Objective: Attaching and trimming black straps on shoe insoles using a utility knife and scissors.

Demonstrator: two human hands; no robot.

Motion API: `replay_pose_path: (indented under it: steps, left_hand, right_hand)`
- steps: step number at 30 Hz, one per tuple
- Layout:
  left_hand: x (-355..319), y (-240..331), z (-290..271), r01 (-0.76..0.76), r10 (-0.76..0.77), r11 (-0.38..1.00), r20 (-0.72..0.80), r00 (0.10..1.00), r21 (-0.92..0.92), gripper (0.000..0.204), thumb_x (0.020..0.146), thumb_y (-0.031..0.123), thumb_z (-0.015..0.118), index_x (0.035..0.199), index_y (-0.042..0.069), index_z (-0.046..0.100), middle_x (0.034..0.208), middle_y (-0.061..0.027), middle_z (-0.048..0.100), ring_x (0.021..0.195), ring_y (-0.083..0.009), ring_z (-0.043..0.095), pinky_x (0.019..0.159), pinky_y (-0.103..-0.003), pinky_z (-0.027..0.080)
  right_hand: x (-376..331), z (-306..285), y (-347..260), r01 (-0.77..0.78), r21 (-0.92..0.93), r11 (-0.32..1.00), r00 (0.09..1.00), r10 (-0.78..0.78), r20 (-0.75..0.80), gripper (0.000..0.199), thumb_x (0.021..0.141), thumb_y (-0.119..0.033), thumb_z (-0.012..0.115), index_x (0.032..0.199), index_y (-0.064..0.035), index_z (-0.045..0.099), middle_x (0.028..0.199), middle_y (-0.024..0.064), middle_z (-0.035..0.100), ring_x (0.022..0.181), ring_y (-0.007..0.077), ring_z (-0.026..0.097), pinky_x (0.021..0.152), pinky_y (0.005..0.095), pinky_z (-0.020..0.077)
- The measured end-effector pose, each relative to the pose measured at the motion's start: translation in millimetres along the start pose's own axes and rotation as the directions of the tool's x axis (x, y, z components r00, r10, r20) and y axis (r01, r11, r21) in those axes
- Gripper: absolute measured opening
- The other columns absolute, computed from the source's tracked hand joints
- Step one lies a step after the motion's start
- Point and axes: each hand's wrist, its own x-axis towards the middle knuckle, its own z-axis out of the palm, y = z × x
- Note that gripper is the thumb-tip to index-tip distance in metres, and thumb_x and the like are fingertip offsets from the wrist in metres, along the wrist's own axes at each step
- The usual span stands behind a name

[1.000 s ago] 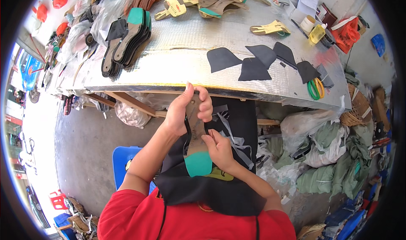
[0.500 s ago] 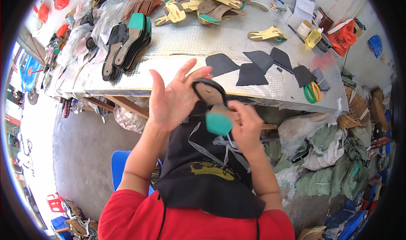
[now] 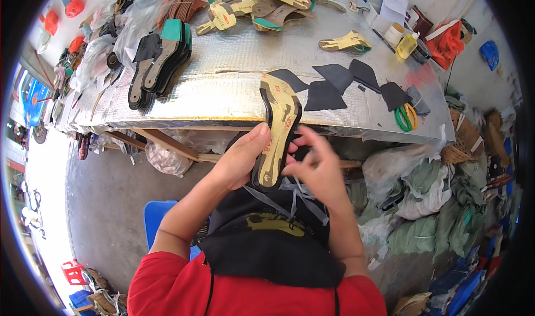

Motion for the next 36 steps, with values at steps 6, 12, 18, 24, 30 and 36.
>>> replay_pose_path:
  steps: [6,12,18,24,30,36]
  left_hand:
    - [1,-14,-3,-0.042,0.045,0.980,-0.007,0.999,0.195,0.047,0.104,0.042,0.031,0.131,0.005,0.043,0.103,-0.0107,0.063,0.088,-0.0155,0.063,0.075,-0.030,0.055]
    - [-12,-13,-13,-0.087,0.059,0.989,0.215,0.975,0.121,0.051,0.100,0.026,0.051,0.142,0.007,0.030,0.114,-0.0094,0.056,0.098,-0.0153,0.057,0.077,-0.031,0.054]
    - [-30,-10,-24,-0.024,0.024,1.000,0.064,0.998,0.002,0.056,0.098,0.019,0.055,0.146,0.011,0.027,0.107,-0.0023,0.048,0.084,-0.0100,0.046,0.072,-0.027,0.046]
    - [-38,42,-97,-0.220,0.615,0.384,-0.071,0.786,0.897,0.053,0.095,0.010,0.051,0.146,0.010,0.037,0.139,-0.0190,0.049,0.129,-0.0257,0.046,0.108,-0.036,0.033]
    - [-35,153,-233,0.405,0.909,0.089,-0.241,0.341,0.910,0.055,0.082,0.031,0.071,0.134,0.021,0.054,0.105,-0.0234,0.051,0.096,-0.0393,0.056,0.085,-0.043,0.047]
    - [-37,191,-310,0.674,0.917,-0.097,-0.198,0.347,0.732,0.053,0.084,0.048,0.065,0.122,0.011,0.061,0.104,-0.0279,0.062,0.102,-0.0417,0.058,0.085,-0.048,0.047]
  right_hand:
    - [10,19,0,-0.155,0.207,0.966,0.988,0.155,0.018,0.034,0.073,0.000,0.078,0.103,0.0040,0.063,0.099,0.0070,0.054,0.056,0.0080,0.053,0.054,0.0185,0.0443]
    - [28,22,6,-0.152,0.499,0.853,0.966,0.235,-0.108,0.009,0.087,-0.004,0.067,0.081,-0.0017,0.060,0.057,-0.0018,0.050,0.047,0.0064,0.047,0.045,0.0202,0.0375]
    - [41,38,20,-0.169,0.584,0.794,0.985,0.163,0.064,0.026,0.097,-0.025,0.058,0.095,0.0005,0.061,0.072,0.0044,0.058,0.046,0.0071,0.042,0.040,0.0214,0.0278]
    - [45,18,38,-0.095,0.488,0.868,0.994,0.110,-0.002,0.051,0.104,-0.040,0.038,0.114,0.0058,0.059,0.088,0.0159,0.066,0.048,0.0119,0.049,0.045,0.0237,0.0396]
    - [23,-5,66,-0.252,0.234,0.939,0.966,0.258,0.002,0.047,0.102,-0.040,0.045,0.104,0.0040,0.063,0.073,0.0103,0.064,0.044,0.0073,0.044,0.040,0.0203,0.0330]
    - [17,-9,96,-0.310,0.049,0.949,0.944,0.314,-0.098,0.025,0.094,-0.022,0.057,0.098,-0.0002,0.069,0.069,0.0031,0.062,0.044,0.0025,0.040,0.039,0.0197,0.0286]
